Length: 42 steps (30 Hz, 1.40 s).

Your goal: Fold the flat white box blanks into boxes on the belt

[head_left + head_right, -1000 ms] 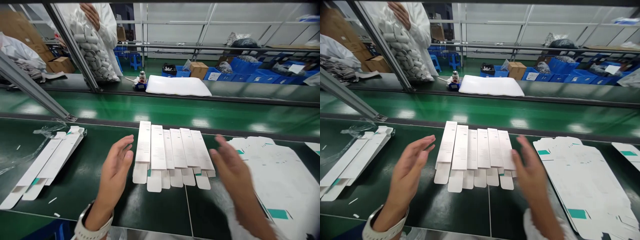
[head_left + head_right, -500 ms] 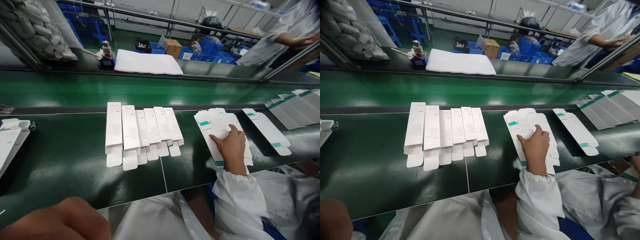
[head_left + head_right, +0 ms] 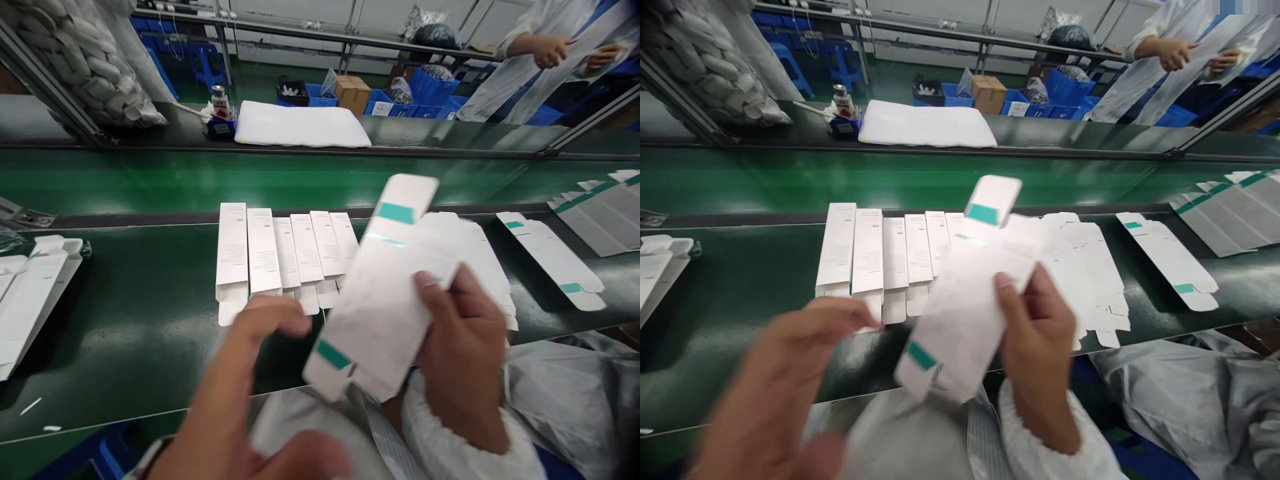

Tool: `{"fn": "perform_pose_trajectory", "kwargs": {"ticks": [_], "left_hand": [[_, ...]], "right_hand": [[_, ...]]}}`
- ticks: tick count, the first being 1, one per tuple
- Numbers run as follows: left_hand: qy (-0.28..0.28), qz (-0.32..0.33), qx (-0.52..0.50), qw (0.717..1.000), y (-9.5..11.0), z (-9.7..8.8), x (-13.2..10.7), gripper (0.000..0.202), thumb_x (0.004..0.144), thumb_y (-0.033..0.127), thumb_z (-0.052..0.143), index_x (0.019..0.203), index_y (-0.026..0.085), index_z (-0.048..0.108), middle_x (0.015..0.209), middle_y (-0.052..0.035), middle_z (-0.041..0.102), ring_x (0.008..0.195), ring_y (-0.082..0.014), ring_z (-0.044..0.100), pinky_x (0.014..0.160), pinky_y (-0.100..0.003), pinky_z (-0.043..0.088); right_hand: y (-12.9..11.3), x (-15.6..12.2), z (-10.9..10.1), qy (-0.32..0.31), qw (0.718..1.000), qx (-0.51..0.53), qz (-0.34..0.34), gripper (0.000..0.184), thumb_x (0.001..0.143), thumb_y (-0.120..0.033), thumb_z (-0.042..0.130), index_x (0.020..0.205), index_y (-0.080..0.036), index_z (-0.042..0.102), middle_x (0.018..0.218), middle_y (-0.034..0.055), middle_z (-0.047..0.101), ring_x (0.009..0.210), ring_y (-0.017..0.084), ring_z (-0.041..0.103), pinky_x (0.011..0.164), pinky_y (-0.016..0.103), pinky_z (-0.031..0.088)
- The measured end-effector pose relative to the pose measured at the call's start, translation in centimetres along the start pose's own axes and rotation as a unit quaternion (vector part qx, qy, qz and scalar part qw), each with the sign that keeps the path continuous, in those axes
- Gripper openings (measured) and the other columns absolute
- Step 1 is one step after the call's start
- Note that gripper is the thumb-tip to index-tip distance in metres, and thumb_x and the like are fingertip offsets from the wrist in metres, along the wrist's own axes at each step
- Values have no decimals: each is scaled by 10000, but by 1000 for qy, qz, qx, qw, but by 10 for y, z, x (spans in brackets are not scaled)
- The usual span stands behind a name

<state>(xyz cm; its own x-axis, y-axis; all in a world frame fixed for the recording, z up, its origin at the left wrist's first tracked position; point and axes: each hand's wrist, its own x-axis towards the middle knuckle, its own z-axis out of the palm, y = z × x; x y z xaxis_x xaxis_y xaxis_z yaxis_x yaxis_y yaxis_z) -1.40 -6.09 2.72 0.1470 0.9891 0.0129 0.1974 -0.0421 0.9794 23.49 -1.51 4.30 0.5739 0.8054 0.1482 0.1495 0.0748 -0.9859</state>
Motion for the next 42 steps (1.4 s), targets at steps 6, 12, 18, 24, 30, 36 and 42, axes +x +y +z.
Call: {"fn": "perform_pose_trajectory", "kwargs": {"ticks": [6, 12, 18, 24, 30, 36, 42], "left_hand": [[-77, -53, 181, 979, 11, 34, 24, 1145, 912, 590, 858, 1780, 422, 130, 1780, -173, 481, 1555, -522, 564, 1106, -780, 624], [-136, 3, 213, 967, 7, 16, 25, 1230, 732, 443, 990, 1719, 449, 258, 1688, -110, 612, 1401, -467, 710, 971, -603, 727], [-120, 53, 178, 975, -7, 15, 19, 737, 945, 351, 859, 1598, 356, 516, 1377, -37, 823, 1122, -282, 838, 847, -334, 682], [-174, 17, 149, 973, -16, 19, 13, 288, 1205, 393, 444, 1092, 260, 673, 905, -4, 799, 715, -192, 729, 659, -301, 500], [-193, -54, 40, 979, -11, 30, 6, 683, 1176, 507, 550, 1737, 533, 162, 1725, -57, 571, 1415, -303, 703, 1087, -453, 646], [-55, -21, -113, 992, -10, 49, 13, 725, 1105, 429, 735, 1695, 489, 316, 1657, -56, 630, 1376, -279, 749, 1073, -414, 698], [-9, 38, -80, 996, -17, 49, 14, 549, 1081, 291, 774, 1542, 488, 550, 1495, -11, 671, 1225, -221, 759, 966, -333, 688]], "right_hand": [[16, -36, 21, -261, 935, 195, 138, 395, 942, -413, 947, 1302, -344, 800, 1238, 64, 882, 1120, 330, 850, 894, 435, 742], [40, -8, 23, -515, 811, 272, 55, 1151, 578, -447, 1167, 1600, -412, 638, 1619, 81, 674, 1536, 409, 600, 1280, 569, 527], [53, -20, 38, -451, 829, 320, 83, 795, 546, -477, 1170, 1255, -352, 835, 1124, 42, 845, 1163, 343, 797, 1250, 588, 565], [37, -17, 28, -299, 907, 251, 159, 311, 848, -508, 1016, 937, -256, 858, 932, 54, 859, 860, 267, 813, 828, 427, 708], [25, -25, 35, -209, 911, 313, 171, 519, 950, -649, 887, 1271, -331, 630, 1059, 8, 793, 807, 190, 752, 685, 309, 656], [26, -55, 36, -246, 929, 275, 14, 298, 1101, -363, 776, 1355, -464, 657, 1373, -4, 684, 1146, 186, 757, 939, 332, 671], [27, -51, 29, -258, 940, 222, -10, 129, 1105, -376, 767, 1188, -384, 866, 1264, 32, 809, 1172, 215, 775, 979, 315, 644]]}}
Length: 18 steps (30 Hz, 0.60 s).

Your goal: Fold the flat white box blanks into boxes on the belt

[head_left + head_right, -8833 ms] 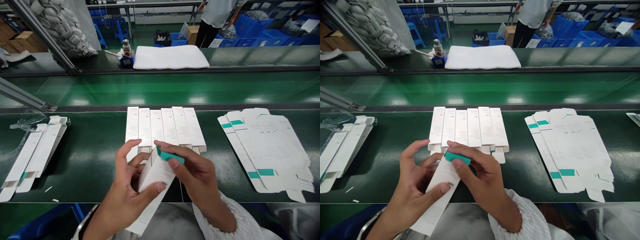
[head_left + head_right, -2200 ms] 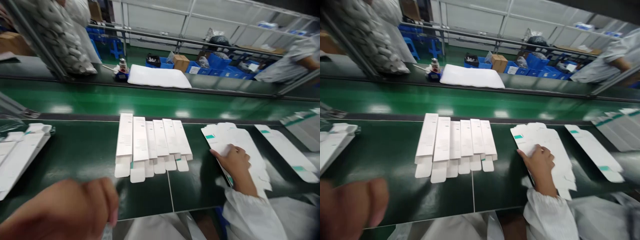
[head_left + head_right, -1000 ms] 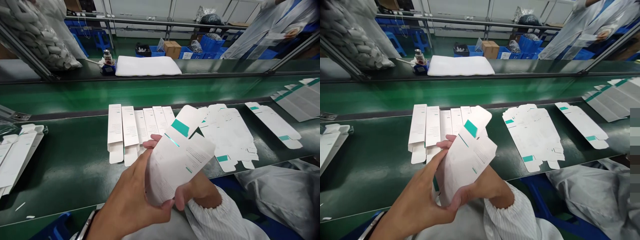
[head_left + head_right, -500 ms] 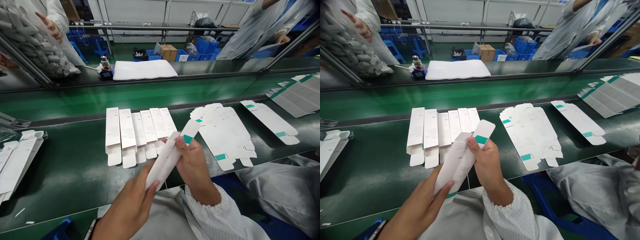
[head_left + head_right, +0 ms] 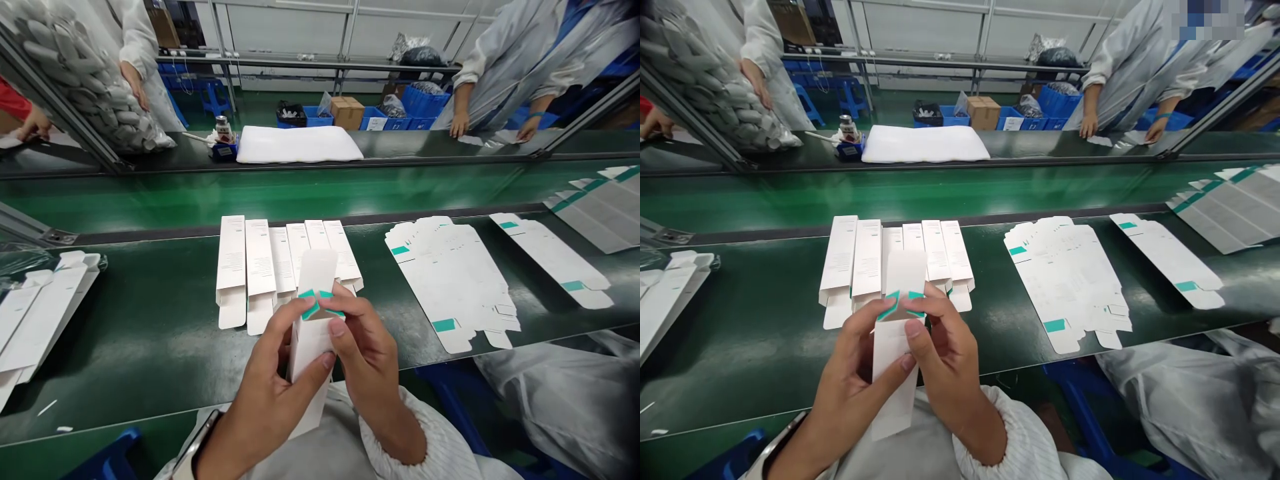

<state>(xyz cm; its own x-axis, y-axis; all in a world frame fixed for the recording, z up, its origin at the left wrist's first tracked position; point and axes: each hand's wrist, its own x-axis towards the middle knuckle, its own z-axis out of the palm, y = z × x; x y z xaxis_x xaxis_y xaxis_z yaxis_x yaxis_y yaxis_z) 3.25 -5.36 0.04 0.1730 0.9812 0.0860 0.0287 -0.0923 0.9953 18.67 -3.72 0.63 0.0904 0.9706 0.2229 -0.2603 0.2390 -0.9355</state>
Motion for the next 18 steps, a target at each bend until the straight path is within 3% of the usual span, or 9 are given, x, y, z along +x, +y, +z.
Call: {"fn": "perform_pose_trajectory", "kwargs": {"ticks": [3, 5, 7, 8, 10, 13, 15, 18], "left_hand": [[-50, 67, 85, 993, 4, -10, 1, 505, 1094, 233, 726, 1487, 504, 563, 1303, 2, 641, 923, -153, 697, 746, -266, 600], [-102, 102, 171, 975, 10, -20, 2, 510, 1102, 236, 697, 1495, 520, 539, 1204, 13, 624, 727, -121, 587, 606, -253, 489], [-113, 128, 260, 950, 14, -29, 3, 540, 1101, 270, 704, 1532, 517, 492, 1215, 4, 633, 701, -128, 593, 600, -273, 491], [-97, 134, 282, 945, 15, -33, 3, 580, 1092, 292, 723, 1560, 498, 450, 1271, -15, 638, 743, -145, 650, 616, -288, 523], [-47, 106, 262, 958, 16, -37, 2, 683, 1070, 329, 773, 1595, 436, 350, 1405, -69, 632, 856, -187, 755, 634, -309, 574], [-1, 0, 153, 988, 18, -36, 2, 792, 1021, 394, 848, 1585, 356, 294, 1408, -95, 676, 691, -155, 737, 550, -328, 576], [5, -53, 114, 992, 20, -33, 3, 851, 984, 440, 885, 1590, 348, 294, 1320, -64, 720, 569, -131, 664, 562, -369, 619], [4, -77, 95, 993, 24, -29, 6, 906, 963, 453, 904, 1593, 373, 258, 1247, -36, 751, 608, -157, 701, 598, -393, 652]], "right_hand": [[-5, 4, 0, 17, 992, 107, 69, 131, 1086, -397, 784, 985, -340, 845, 1052, -1, 823, 931, 169, 762, 791, 246, 614], [-9, 9, -1, 5, 963, 206, 176, 70, 1003, -326, 868, 1034, -357, 814, 1050, -28, 825, 844, 159, 739, 716, 229, 598], [-11, 14, -4, -40, 929, 258, 261, 210, 955, -251, 875, 1123, -367, 827, 1104, -31, 839, 882, 166, 756, 745, 232, 623], [-12, 16, -6, -68, 926, 258, 267, 204, 973, -239, 842, 1137, -359, 852, 1149, -21, 847, 960, 178, 777, 800, 245, 644], [-11, 16, -10, -122, 947, 213, 205, 174, 1035, -252, 776, 1118, -342, 899, 1292, 2, 847, 1199, 218, 782, 962, 293, 658], [-8, 13, -12, -166, 976, 106, 92, 227, 1054, -264, 800, 1236, -363, 893, 1486, 36, 794, 1452, 289, 702, 1103, 411, 649], [-6, 12, -11, -141, 984, 81, 73, 247, 1010, -226, 867, 1199, -382, 895, 1431, 30, 829, 1398, 280, 752, 1030, 403, 692], [-6, 17, -9, -119, 984, 87, 101, 230, 953, -187, 927, 1086, -373, 902, 1321, 16, 876, 1313, 257, 807, 991, 375, 715]]}}
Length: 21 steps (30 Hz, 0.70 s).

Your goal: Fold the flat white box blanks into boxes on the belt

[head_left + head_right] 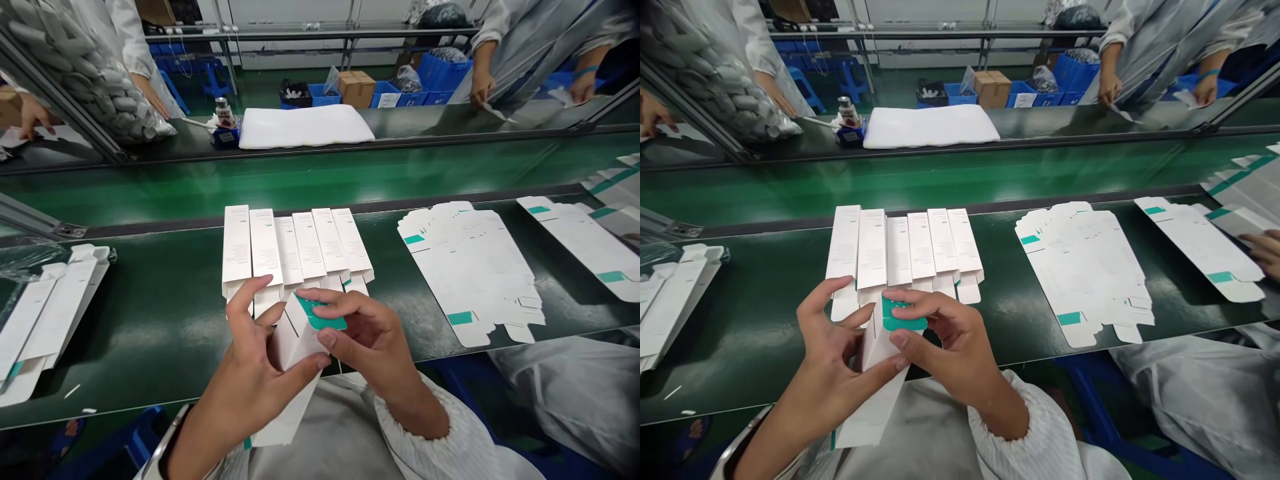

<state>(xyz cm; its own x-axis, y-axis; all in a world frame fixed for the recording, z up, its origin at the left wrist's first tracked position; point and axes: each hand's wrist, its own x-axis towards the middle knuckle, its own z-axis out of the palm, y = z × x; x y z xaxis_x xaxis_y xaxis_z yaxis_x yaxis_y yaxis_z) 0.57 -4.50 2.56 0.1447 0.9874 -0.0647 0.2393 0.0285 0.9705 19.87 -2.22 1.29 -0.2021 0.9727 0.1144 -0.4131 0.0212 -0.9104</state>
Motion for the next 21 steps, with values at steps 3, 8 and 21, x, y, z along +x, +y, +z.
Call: {"fn": "perform_pose_trajectory", "kwargs": {"ticks": [3, 8, 21], "left_hand": [[-14, -1, -44, 999, 0, 3, 2, 946, 973, 392, 906, 1612, 397, 210, 1329, -54, 785, 659, -157, 743, 673, -396, 693], [-23, 17, -67, 997, -4, 6, 3, 965, 958, 313, 925, 1606, 419, 218, 1345, -28, 824, 733, -178, 800, 860, -474, 745], [-46, 100, -2, 994, -21, -11, 4, 652, 1140, 205, 669, 1589, 591, 397, 1638, 43, 615, 1454, -242, 646, 941, -352, 627]], "right_hand": [[-3, 4, -2, -6, 999, 5, 38, 230, 934, -192, 945, 1083, -364, 910, 1310, 23, 880, 1336, 269, 799, 1041, 396, 710], [-4, 5, -3, 13, 999, 18, 37, 203, 1009, -261, 890, 1149, -406, 915, 1305, -9, 882, 1342, 245, 793, 1095, 385, 693], [-7, 17, 4, -5, 999, -34, 0, 241, 1075, -231, 786, 1183, -404, 915, 1296, -8, 883, 1348, 281, 789, 1105, 431, 690]]}}
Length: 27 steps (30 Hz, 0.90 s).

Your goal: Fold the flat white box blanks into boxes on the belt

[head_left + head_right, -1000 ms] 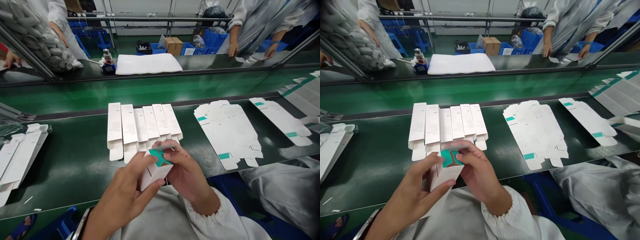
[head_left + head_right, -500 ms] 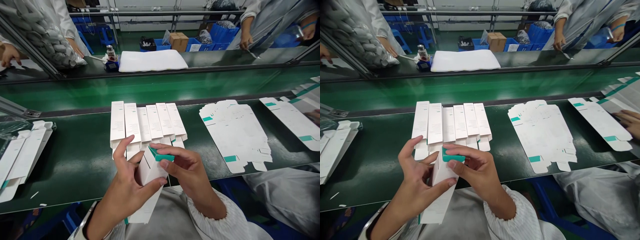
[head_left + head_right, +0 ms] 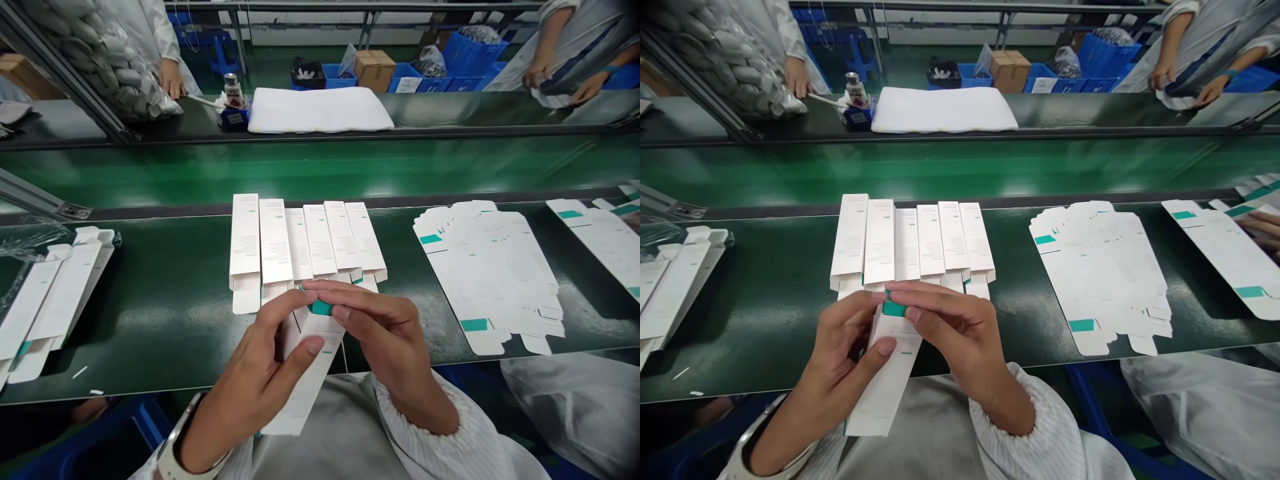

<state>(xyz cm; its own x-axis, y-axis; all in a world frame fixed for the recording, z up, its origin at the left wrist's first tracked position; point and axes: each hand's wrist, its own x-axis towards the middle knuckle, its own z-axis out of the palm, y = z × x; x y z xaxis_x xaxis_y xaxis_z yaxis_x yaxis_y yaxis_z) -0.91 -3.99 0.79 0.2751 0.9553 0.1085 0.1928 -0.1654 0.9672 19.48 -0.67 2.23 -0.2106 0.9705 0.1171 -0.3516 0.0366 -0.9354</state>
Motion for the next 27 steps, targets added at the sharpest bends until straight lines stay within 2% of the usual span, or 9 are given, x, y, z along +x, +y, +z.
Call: {"fn": "perform_pose_trajectory", "kwargs": {"ticks": [3, 5, 8, 11, 13, 17, 20, 22, 27], "left_hand": [[11, -6, -22, 1000, 0, 2, 0, 601, 1142, 213, 676, 1558, 590, 462, 1539, 71, 678, 1290, -188, 700, 967, -340, 591], [13, -17, -41, 999, 2, 3, 3, 565, 1144, 230, 677, 1536, 593, 493, 1550, 73, 672, 1350, -199, 682, 996, -347, 586], [14, -31, -74, 997, 7, 3, 8, 537, 1153, 264, 667, 1528, 611, 501, 1598, 67, 643, 1494, -243, 620, 1182, -443, 548], [8, -41, -103, 994, 10, 1, 11, 568, 1154, 272, 667, 1547, 631, 469, 1592, 52, 640, 1429, -247, 672, 1206, -500, 559], [6, -54, -116, 992, 10, 0, 11, 584, 1149, 266, 676, 1550, 633, 465, 1574, 46, 649, 1379, -240, 702, 1156, -480, 596], [3, -54, -112, 992, 8, -2, 12, 566, 1139, 270, 698, 1539, 621, 506, 1587, 55, 642, 1455, -241, 652, 1166, -434, 582], [6, -33, -99, 994, 7, -3, 14, 558, 1133, 258, 709, 1526, 613, 534, 1557, 66, 652, 1447, -210, 642, 985, -298, 604], [9, -19, -105, 994, 7, -4, 16, 557, 1126, 238, 718, 1518, 594, 545, 1518, 62, 664, 1398, -184, 659, 913, -251, 595], [41, 15, -129, 991, 2, -4, 16, 406, 1138, 175, 664, 1415, 466, 605, 1304, 27, 714, 1174, -145, 724, 999, -252, 616]], "right_hand": [[-1, 0, 2, 3, 1000, -26, -7, 252, 1075, -225, 785, 1201, -404, 910, 1312, 3, 877, 1319, 286, 808, 1050, 414, 722], [-1, 1, 3, 10, 999, -32, -3, 244, 1073, -229, 793, 1194, -404, 912, 1299, 0, 881, 1314, 277, 812, 1053, 396, 723], [-1, 4, 5, 21, 1000, -20, 7, 219, 1072, -245, 803, 1183, -395, 917, 1292, -10, 884, 1320, 250, 809, 1098, 357, 700], [-1, 8, 6, 39, 999, -7, 24, 195, 1078, -277, 803, 1197, -382, 916, 1286, -15, 886, 1291, 224, 821, 1116, 310, 680], [-1, 9, 7, 42, 999, -10, 24, 192, 1075, -274, 807, 1186, -384, 919, 1268, -21, 890, 1266, 220, 831, 1096, 301, 688], [-2, 9, 8, 31, 999, -42, 5, 240, 1084, -224, 789, 1181, -404, 914, 1282, -46, 884, 1281, 210, 826, 1088, 298, 698], [-4, 10, 9, 29, 997, -76, -11, 287, 1093, -190, 771, 1208, -417, 902, 1285, -64, 881, 1291, 191, 820, 1107, 289, 690], [-5, 11, 8, 8, 995, -94, -16, 301, 1097, -183, 763, 1234, -419, 892, 1305, -65, 874, 1318, 193, 807, 1135, 304, 679], [-1, 16, -1, -62, 991, -102, -57, 419, 1034, -131, 829, 1362, -392, 841, 1429, -39, 827, 1392, 224, 767, 1184, 343, 657]]}}
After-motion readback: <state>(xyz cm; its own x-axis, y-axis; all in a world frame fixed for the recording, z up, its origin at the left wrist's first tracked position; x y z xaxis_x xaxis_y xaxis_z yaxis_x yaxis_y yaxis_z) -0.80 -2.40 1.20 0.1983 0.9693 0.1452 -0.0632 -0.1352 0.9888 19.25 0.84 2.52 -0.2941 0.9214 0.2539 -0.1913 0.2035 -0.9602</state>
